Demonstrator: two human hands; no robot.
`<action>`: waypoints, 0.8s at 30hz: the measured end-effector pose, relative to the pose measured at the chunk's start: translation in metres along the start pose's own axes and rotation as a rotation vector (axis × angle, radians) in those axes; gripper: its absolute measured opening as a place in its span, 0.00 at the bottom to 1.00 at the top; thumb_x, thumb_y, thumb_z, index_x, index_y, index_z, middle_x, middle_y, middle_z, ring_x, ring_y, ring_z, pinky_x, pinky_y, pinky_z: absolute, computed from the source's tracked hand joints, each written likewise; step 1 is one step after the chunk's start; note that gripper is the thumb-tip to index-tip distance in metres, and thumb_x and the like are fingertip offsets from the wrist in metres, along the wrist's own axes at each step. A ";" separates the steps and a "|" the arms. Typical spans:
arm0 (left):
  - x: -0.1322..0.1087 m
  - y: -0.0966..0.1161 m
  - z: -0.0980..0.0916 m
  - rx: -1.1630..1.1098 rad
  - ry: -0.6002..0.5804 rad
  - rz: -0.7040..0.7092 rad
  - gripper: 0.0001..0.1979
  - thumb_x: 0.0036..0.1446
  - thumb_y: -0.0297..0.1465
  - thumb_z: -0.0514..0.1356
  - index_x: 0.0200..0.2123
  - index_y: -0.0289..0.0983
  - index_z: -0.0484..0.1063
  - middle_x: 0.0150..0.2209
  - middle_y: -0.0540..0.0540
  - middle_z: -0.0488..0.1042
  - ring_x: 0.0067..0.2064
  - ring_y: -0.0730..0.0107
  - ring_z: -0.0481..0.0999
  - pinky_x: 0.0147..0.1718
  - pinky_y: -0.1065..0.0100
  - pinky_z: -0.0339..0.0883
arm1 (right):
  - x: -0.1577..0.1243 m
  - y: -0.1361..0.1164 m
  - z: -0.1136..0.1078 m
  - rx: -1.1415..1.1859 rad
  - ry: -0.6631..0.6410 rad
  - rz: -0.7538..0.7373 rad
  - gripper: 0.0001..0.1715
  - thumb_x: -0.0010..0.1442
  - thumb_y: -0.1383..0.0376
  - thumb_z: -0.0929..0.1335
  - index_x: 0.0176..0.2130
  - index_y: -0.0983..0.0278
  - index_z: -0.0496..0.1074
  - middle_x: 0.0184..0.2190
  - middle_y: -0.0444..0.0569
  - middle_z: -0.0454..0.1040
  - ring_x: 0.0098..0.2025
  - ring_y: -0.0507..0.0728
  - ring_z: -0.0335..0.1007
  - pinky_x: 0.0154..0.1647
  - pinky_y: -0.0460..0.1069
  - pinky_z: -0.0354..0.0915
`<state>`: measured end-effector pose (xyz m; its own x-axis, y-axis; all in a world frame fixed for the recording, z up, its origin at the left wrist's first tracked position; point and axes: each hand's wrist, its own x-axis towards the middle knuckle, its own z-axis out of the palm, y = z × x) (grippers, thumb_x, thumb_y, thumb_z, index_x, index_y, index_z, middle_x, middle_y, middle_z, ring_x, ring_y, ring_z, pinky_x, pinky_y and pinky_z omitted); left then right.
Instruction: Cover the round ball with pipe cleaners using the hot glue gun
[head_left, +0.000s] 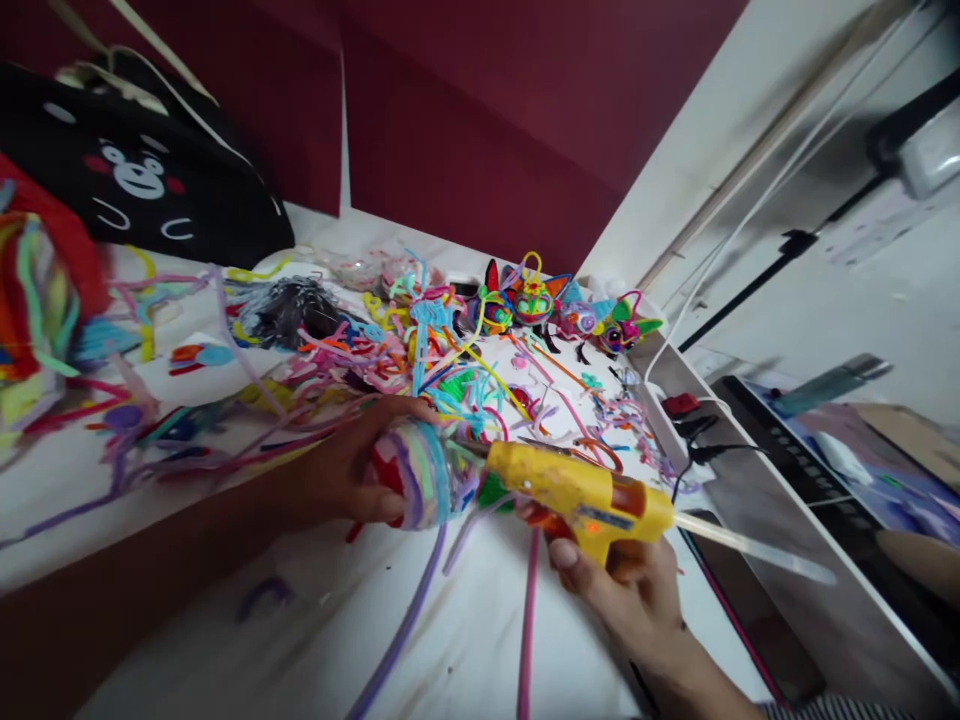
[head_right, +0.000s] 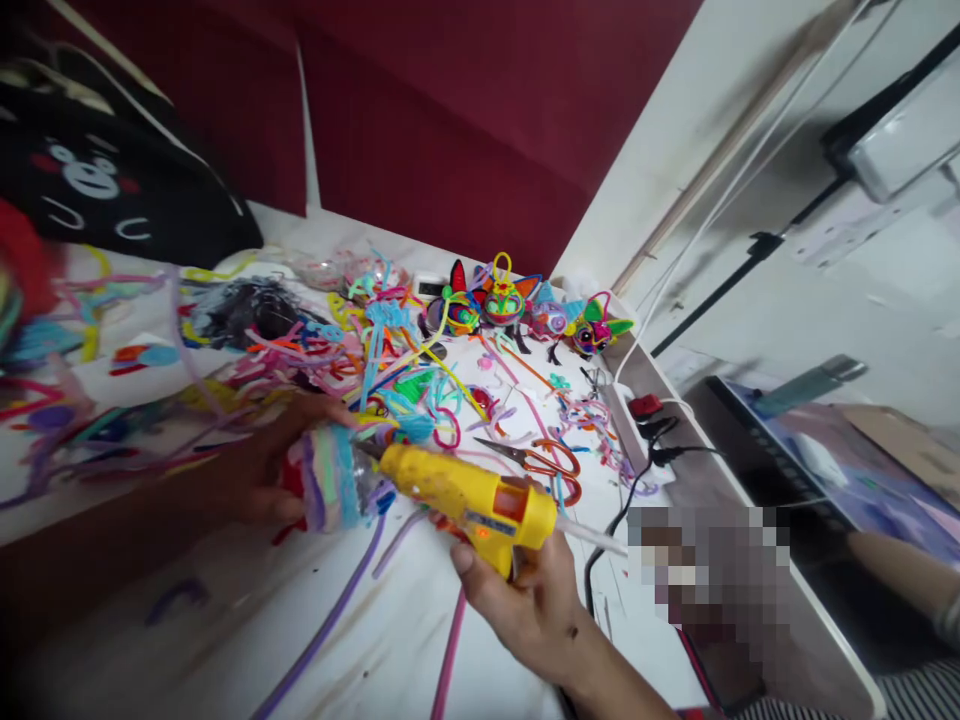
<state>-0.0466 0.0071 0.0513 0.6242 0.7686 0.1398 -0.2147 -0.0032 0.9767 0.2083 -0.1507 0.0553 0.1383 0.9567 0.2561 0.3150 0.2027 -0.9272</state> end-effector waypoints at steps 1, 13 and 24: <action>0.000 -0.004 -0.003 0.092 -0.087 -0.011 0.33 0.38 0.24 0.70 0.52 0.39 0.76 0.34 0.51 0.76 0.24 0.68 0.74 0.18 0.73 0.67 | -0.002 0.002 0.000 -0.030 -0.012 -0.037 0.11 0.63 0.56 0.72 0.43 0.58 0.74 0.31 0.51 0.77 0.28 0.58 0.74 0.27 0.51 0.73; 0.003 -0.036 -0.017 0.378 -0.256 0.312 0.34 0.57 0.46 0.67 0.61 0.42 0.62 0.46 0.48 0.73 0.37 0.71 0.74 0.32 0.74 0.71 | -0.010 0.017 -0.003 -0.338 0.008 -0.290 0.20 0.65 0.63 0.70 0.55 0.57 0.68 0.51 0.55 0.71 0.47 0.60 0.75 0.36 0.48 0.76; 0.003 -0.033 -0.012 0.357 -0.224 0.266 0.34 0.57 0.48 0.66 0.61 0.40 0.62 0.46 0.48 0.73 0.38 0.69 0.74 0.33 0.72 0.71 | -0.011 0.018 -0.005 -0.580 -0.020 -0.420 0.21 0.67 0.61 0.68 0.58 0.60 0.66 0.51 0.56 0.70 0.52 0.61 0.72 0.49 0.52 0.76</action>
<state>-0.0467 0.0165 0.0178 0.7372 0.5552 0.3851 -0.1426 -0.4292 0.8919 0.2168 -0.1582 0.0374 -0.1196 0.8273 0.5489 0.7869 0.4161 -0.4556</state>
